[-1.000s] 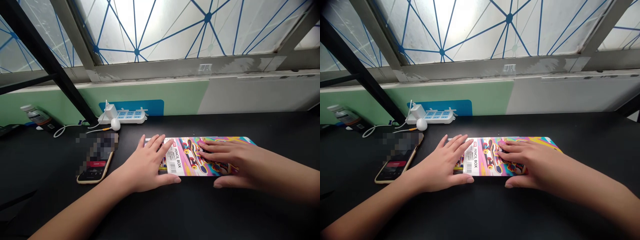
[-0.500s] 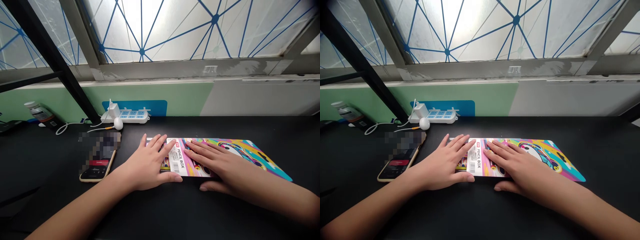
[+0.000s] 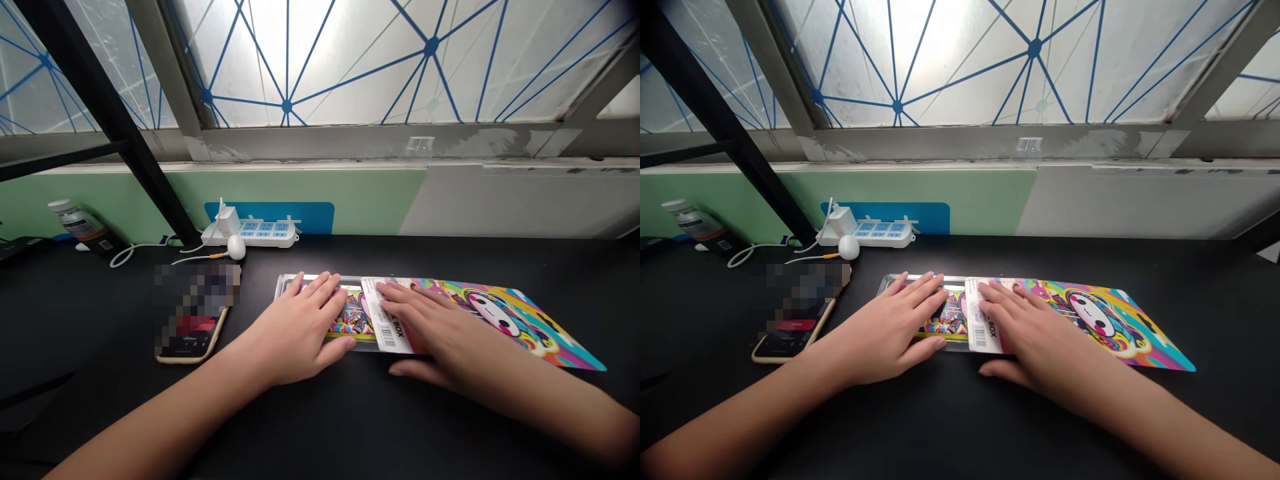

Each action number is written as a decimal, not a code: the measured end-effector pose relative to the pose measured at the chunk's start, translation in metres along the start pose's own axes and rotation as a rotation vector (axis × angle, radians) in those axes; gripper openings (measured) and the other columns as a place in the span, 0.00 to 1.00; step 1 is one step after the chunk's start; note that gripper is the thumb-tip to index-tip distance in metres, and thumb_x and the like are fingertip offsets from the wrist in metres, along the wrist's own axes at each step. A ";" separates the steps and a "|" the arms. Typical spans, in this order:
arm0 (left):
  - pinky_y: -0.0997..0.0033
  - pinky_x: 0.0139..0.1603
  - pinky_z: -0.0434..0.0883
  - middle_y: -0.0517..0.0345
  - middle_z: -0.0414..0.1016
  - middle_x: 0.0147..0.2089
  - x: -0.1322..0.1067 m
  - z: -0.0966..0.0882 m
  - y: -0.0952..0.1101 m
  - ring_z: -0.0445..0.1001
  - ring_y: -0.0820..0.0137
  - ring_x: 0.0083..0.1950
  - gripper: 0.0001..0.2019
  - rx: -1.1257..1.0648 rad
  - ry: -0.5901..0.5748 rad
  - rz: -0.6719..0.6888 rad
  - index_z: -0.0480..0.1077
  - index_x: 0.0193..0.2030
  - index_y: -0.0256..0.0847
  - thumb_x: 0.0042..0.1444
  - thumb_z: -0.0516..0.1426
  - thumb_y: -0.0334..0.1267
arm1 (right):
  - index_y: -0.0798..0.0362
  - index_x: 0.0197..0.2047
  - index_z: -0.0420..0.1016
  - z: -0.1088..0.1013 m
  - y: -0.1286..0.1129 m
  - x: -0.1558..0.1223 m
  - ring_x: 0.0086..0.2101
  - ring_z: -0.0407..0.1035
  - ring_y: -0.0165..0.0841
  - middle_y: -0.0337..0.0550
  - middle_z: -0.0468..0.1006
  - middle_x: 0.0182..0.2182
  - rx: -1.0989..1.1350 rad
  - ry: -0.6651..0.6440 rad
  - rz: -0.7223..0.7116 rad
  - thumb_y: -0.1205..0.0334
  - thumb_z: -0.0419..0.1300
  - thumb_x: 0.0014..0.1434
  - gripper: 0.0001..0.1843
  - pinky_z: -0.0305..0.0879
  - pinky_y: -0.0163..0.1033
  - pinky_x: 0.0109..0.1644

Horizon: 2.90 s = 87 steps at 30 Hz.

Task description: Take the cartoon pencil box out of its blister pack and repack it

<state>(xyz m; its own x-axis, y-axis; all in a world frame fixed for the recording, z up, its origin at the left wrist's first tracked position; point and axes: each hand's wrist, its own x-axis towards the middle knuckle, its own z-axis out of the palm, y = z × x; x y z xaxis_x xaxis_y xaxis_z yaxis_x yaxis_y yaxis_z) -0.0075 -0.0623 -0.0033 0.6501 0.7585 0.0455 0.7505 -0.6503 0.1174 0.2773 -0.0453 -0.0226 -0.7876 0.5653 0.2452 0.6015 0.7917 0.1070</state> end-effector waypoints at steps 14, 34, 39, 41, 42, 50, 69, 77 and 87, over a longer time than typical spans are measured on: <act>0.37 0.72 0.57 0.43 0.47 0.79 0.001 0.006 0.002 0.50 0.48 0.79 0.38 0.082 -0.035 -0.014 0.52 0.77 0.34 0.71 0.48 0.60 | 0.45 0.77 0.50 0.011 -0.005 0.007 0.71 0.52 0.49 0.48 0.59 0.73 0.132 -0.027 -0.019 0.63 0.56 0.68 0.37 0.58 0.64 0.70; 0.47 0.66 0.68 0.51 0.71 0.69 0.000 -0.017 -0.025 0.69 0.53 0.70 0.22 0.093 0.036 -0.104 0.70 0.66 0.43 0.72 0.51 0.49 | 0.39 0.78 0.42 0.004 0.027 -0.042 0.65 0.65 0.43 0.42 0.68 0.68 0.048 0.097 -0.078 0.70 0.48 0.71 0.37 0.70 0.56 0.64; 0.50 0.63 0.70 0.50 0.76 0.65 -0.002 -0.019 -0.030 0.72 0.52 0.67 0.21 0.117 0.068 -0.100 0.75 0.60 0.44 0.71 0.52 0.51 | 0.39 0.78 0.42 0.007 0.038 -0.068 0.63 0.68 0.44 0.41 0.71 0.66 0.020 0.142 -0.026 0.71 0.49 0.70 0.39 0.72 0.56 0.62; 0.50 0.62 0.70 0.49 0.78 0.63 -0.002 -0.020 -0.033 0.74 0.51 0.66 0.21 0.127 0.077 -0.102 0.76 0.59 0.43 0.71 0.51 0.52 | 0.39 0.78 0.41 0.005 0.041 -0.078 0.62 0.69 0.46 0.41 0.71 0.66 -0.009 0.146 -0.014 0.70 0.48 0.70 0.39 0.73 0.59 0.61; 0.51 0.61 0.71 0.49 0.78 0.63 -0.002 -0.020 -0.034 0.74 0.51 0.65 0.21 0.127 0.080 -0.102 0.76 0.59 0.43 0.71 0.51 0.52 | 0.38 0.78 0.42 0.002 0.042 -0.083 0.62 0.69 0.48 0.41 0.70 0.67 -0.022 0.145 0.003 0.69 0.48 0.70 0.38 0.73 0.61 0.61; 0.54 0.59 0.72 0.48 0.76 0.64 0.005 -0.014 -0.040 0.73 0.52 0.64 0.23 0.103 0.099 -0.100 0.74 0.61 0.42 0.72 0.50 0.54 | 0.31 0.77 0.45 -0.026 0.012 -0.090 0.66 0.63 0.53 0.34 0.64 0.71 0.009 0.265 0.226 0.69 0.49 0.67 0.41 0.59 0.63 0.72; 0.45 0.62 0.65 0.46 0.69 0.70 0.013 0.006 -0.028 0.67 0.50 0.64 0.27 0.092 0.156 -0.093 0.65 0.70 0.38 0.73 0.48 0.52 | 0.47 0.60 0.75 0.027 -0.083 0.056 0.57 0.68 0.46 0.49 0.78 0.56 0.344 0.022 -0.155 0.45 0.55 0.71 0.22 0.66 0.53 0.62; 0.44 0.60 0.66 0.47 0.70 0.69 0.015 0.006 -0.026 0.69 0.50 0.62 0.23 0.078 0.163 -0.101 0.67 0.69 0.39 0.74 0.47 0.45 | 0.46 0.59 0.76 0.019 -0.084 0.055 0.59 0.63 0.47 0.49 0.73 0.58 0.512 -0.073 -0.053 0.40 0.59 0.67 0.25 0.60 0.54 0.66; 0.46 0.63 0.66 0.46 0.70 0.69 0.017 0.007 -0.025 0.68 0.51 0.64 0.23 0.097 0.175 -0.102 0.67 0.68 0.38 0.74 0.48 0.45 | 0.52 0.51 0.78 0.026 -0.095 0.058 0.54 0.67 0.45 0.51 0.76 0.51 0.466 0.017 -0.035 0.52 0.59 0.70 0.15 0.67 0.50 0.61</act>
<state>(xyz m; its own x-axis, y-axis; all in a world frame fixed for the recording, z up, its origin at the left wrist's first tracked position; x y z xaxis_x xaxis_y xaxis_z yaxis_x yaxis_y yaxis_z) -0.0144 -0.0337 -0.0127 0.5461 0.8108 0.2108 0.8247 -0.5645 0.0344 0.1707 -0.0816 -0.0435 -0.8021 0.5352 0.2650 0.4470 0.8322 -0.3280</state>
